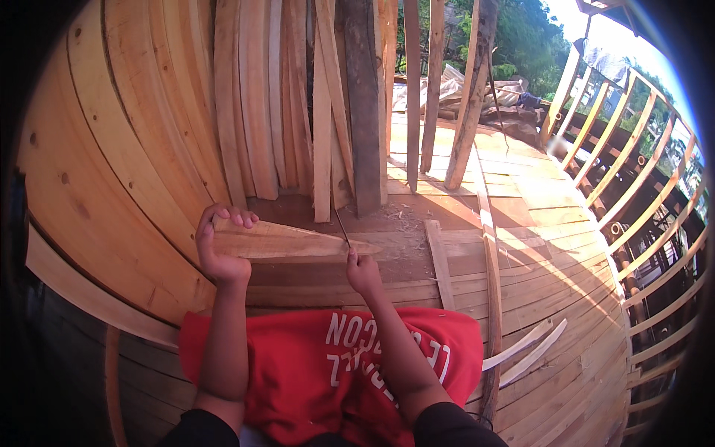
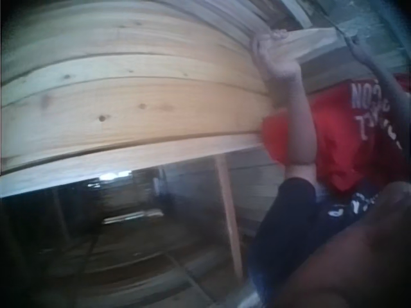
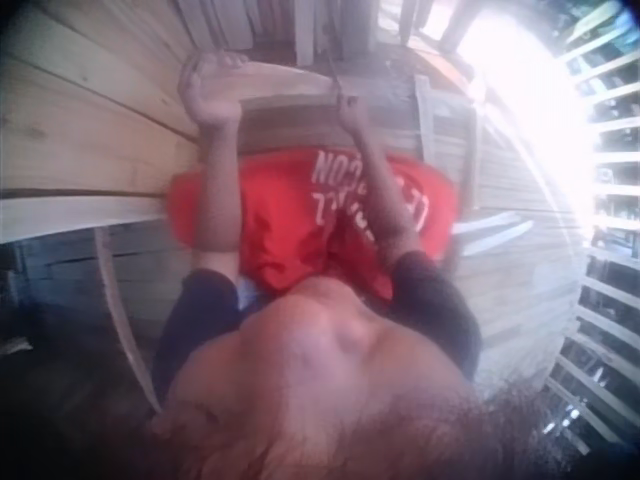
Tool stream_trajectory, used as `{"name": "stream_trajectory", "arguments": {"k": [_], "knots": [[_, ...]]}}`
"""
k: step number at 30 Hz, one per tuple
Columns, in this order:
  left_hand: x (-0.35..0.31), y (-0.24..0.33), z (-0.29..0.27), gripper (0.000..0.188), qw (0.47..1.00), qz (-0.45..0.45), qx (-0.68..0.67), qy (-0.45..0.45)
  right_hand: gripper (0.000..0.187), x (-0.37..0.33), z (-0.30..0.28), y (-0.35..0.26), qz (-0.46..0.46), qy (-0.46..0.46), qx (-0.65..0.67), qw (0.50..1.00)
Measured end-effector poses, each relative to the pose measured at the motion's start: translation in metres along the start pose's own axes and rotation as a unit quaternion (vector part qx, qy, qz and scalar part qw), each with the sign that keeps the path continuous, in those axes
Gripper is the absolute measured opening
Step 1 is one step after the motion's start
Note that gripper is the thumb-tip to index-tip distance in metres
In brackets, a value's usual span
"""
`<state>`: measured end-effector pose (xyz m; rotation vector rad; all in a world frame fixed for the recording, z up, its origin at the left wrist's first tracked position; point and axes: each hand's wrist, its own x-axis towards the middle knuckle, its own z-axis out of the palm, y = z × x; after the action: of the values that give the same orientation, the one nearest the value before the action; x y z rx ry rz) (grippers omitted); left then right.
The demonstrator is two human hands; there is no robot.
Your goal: The person sits on the wooden floor of a structure and uses a small knife to carve a rectangular piece of wood held in their left hand. They repeatedly shave thin layers from the wood's surface, creating wood shavings that fall onto the floor.
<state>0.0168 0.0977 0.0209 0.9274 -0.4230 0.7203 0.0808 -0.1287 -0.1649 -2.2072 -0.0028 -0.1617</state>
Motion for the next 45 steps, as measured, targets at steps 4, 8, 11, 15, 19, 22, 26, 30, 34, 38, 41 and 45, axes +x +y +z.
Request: {"name": "stream_trajectory", "arguments": {"k": [4, 8, 11, 15, 19, 22, 26, 30, 34, 38, 41, 45], "knots": [[-0.003, 0.007, -0.002, 0.031, 0.999, 0.003, 0.006, -0.042, 0.059, -0.008, -0.006, -0.036, 0.044, -0.026, -0.034, 0.998], [-0.012, 0.005, 0.022, 0.031, 0.996, -0.002, 0.016, -0.089, 0.065, -0.002, -0.010, 0.013, 0.141, 0.073, -0.037, 0.987], [-0.018, 0.000, 0.037, 0.029, 0.991, -0.004, 0.010, -0.133, 0.064, 0.015, -0.007, 0.091, 0.167, 0.094, -0.041, 0.981], [-0.018, 0.006, 0.028, 0.028, 0.994, 0.002, 0.029, -0.106, 0.062, -0.019, -0.026, -0.049, 0.124, 0.007, -0.001, 0.992], [-0.016, -0.002, 0.031, 0.029, 0.997, -0.002, -0.021, -0.068, 0.059, -0.018, -0.022, -0.041, 0.127, 0.059, 0.013, 0.990], [-0.011, -0.003, 0.024, 0.028, 0.998, -0.002, -0.012, -0.061, 0.058, -0.004, -0.010, -0.007, 0.128, 0.073, 0.013, 0.989], [-0.005, -0.001, 0.012, 0.027, 1.000, -0.006, 0.007, -0.011, 0.055, -0.020, -0.014, -0.043, 0.099, 0.033, 0.011, 0.994], [-0.010, -0.003, 0.023, 0.026, 1.000, -0.011, 0.004, -0.023, 0.054, -0.018, -0.019, -0.046, 0.081, 0.077, 0.001, 0.994], [-0.008, -0.004, 0.033, 0.026, 1.000, -0.011, 0.001, -0.011, 0.053, -0.009, -0.019, -0.031, 0.086, 0.084, 0.012, 0.993], [-0.010, -0.001, 0.020, 0.026, 1.000, -0.006, 0.003, -0.024, 0.053, -0.031, -0.040, -0.085, 0.069, 0.000, -0.003, 0.998], [-0.019, 0.000, 0.031, 0.026, 1.000, -0.007, 0.019, -0.021, 0.054, -0.021, -0.031, -0.064, 0.078, 0.049, -0.005, 0.996], [-0.022, -0.004, 0.049, 0.026, 0.998, 0.002, 0.001, -0.067, 0.056, 0.006, -0.027, 0.049, 0.191, 0.111, -0.012, 0.975]]}}
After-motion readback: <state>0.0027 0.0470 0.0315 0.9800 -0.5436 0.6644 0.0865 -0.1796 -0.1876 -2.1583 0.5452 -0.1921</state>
